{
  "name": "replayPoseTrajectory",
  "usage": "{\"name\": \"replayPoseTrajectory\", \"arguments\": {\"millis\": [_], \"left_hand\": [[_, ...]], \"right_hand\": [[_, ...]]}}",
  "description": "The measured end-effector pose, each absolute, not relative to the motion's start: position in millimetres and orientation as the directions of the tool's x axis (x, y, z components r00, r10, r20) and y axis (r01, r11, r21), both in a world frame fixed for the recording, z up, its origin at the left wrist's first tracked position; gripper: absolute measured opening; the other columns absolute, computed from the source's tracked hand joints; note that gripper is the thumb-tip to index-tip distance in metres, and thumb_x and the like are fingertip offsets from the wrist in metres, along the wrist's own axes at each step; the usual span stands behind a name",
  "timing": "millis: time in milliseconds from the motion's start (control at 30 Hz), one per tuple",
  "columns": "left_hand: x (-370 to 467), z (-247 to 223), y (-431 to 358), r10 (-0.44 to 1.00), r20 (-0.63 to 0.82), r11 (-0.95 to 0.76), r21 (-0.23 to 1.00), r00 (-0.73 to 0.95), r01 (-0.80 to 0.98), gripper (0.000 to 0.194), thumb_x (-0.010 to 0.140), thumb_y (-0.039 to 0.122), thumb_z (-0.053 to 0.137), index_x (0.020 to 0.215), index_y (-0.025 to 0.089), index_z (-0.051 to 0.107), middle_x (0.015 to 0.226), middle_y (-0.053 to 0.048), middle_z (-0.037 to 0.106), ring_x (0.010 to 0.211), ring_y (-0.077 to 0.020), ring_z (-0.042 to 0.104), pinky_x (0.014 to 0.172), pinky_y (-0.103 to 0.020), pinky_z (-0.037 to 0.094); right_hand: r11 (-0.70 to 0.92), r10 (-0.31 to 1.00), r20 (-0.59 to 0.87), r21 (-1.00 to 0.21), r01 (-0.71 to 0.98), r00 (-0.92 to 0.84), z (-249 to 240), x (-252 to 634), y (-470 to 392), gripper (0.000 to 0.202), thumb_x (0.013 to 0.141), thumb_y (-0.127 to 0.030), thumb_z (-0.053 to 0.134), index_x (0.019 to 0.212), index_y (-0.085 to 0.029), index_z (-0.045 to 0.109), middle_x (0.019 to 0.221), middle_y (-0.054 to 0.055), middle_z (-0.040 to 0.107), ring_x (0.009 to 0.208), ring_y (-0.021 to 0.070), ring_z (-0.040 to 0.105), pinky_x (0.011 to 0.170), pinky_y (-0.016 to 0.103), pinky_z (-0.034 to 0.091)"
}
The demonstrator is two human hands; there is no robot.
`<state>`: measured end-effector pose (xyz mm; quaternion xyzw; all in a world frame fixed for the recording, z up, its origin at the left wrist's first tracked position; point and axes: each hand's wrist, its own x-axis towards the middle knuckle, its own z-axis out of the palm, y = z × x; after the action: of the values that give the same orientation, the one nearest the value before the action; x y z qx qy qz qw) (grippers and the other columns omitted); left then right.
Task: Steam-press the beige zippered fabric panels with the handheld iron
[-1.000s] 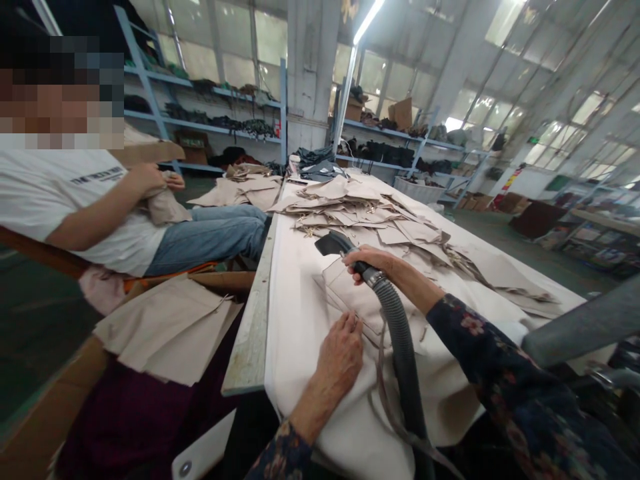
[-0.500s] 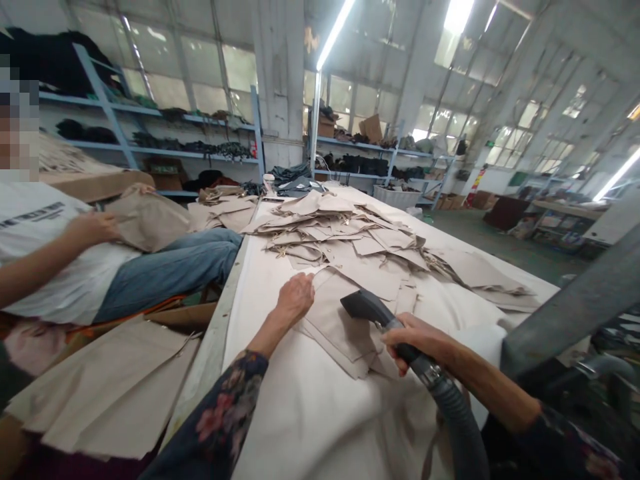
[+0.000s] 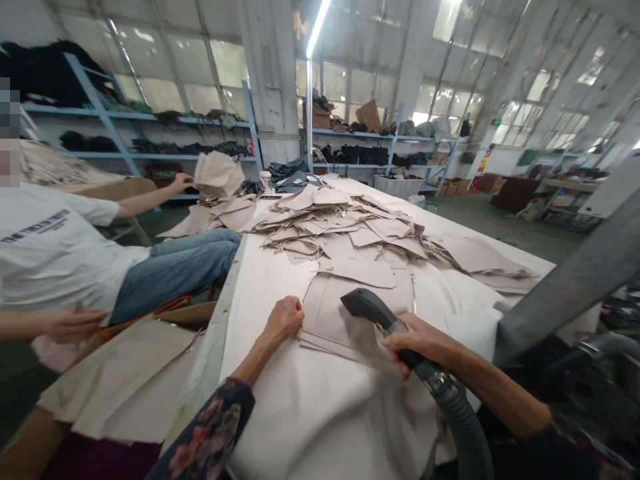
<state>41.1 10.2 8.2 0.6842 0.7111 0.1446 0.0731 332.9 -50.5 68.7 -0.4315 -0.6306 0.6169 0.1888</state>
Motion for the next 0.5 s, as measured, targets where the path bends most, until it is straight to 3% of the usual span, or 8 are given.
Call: {"name": "replayPoseTrajectory", "arguments": {"millis": [67,167,267,500], "left_hand": [[41.7,14.8,11.7,0.992,0.121,-0.004,0.299,-0.034,0.954,0.023,0.078,0.020,0.044,0.077,0.017,0.067,0.083,-0.007,0.068,0.080,-0.0182,0.062,0.070,-0.025,0.043],[46.5,23.0,39.2,0.966,0.256,-0.044,0.288,-0.033,0.957,0.030,0.084,0.028,0.041,0.101,0.017,0.063,0.095,-0.009,0.065,0.089,-0.0210,0.060,0.076,-0.029,0.043],[54.5,20.2,78.9,0.941,0.336,-0.157,0.321,0.043,0.934,0.037,0.083,0.026,0.046,0.119,0.019,0.055,0.108,-0.010,0.059,0.095,-0.0207,0.058,0.081,-0.030,0.043],[57.4,-6.3,121.1,0.946,0.300,-0.255,0.461,0.122,0.850,0.026,0.083,0.025,0.043,0.085,0.018,0.069,0.090,-0.009,0.065,0.089,-0.0191,0.057,0.082,-0.028,0.041]], "right_hand": [[-0.133,0.774,-0.304,-0.936,0.326,-0.555,64.8,330.7,-50.0,0.025,0.075,-0.029,0.057,0.060,-0.010,0.058,0.045,0.001,0.057,0.040,0.0119,0.055,0.044,0.021,0.047],[-0.151,0.783,-0.305,-0.939,0.310,-0.542,62.8,328.9,-51.3,0.023,0.075,-0.029,0.058,0.060,-0.011,0.057,0.046,0.000,0.055,0.039,0.0116,0.055,0.043,0.021,0.047],[-0.173,0.792,-0.308,-0.941,0.290,-0.528,61.4,330.5,-53.5,0.020,0.074,-0.027,0.057,0.061,-0.012,0.056,0.047,-0.001,0.054,0.038,0.0111,0.053,0.042,0.022,0.048],[-0.223,0.787,-0.365,-0.920,0.322,-0.498,52.7,337.0,-52.5,0.016,0.075,-0.026,0.057,0.065,-0.013,0.055,0.048,-0.001,0.054,0.038,0.0110,0.051,0.043,0.024,0.047]]}}
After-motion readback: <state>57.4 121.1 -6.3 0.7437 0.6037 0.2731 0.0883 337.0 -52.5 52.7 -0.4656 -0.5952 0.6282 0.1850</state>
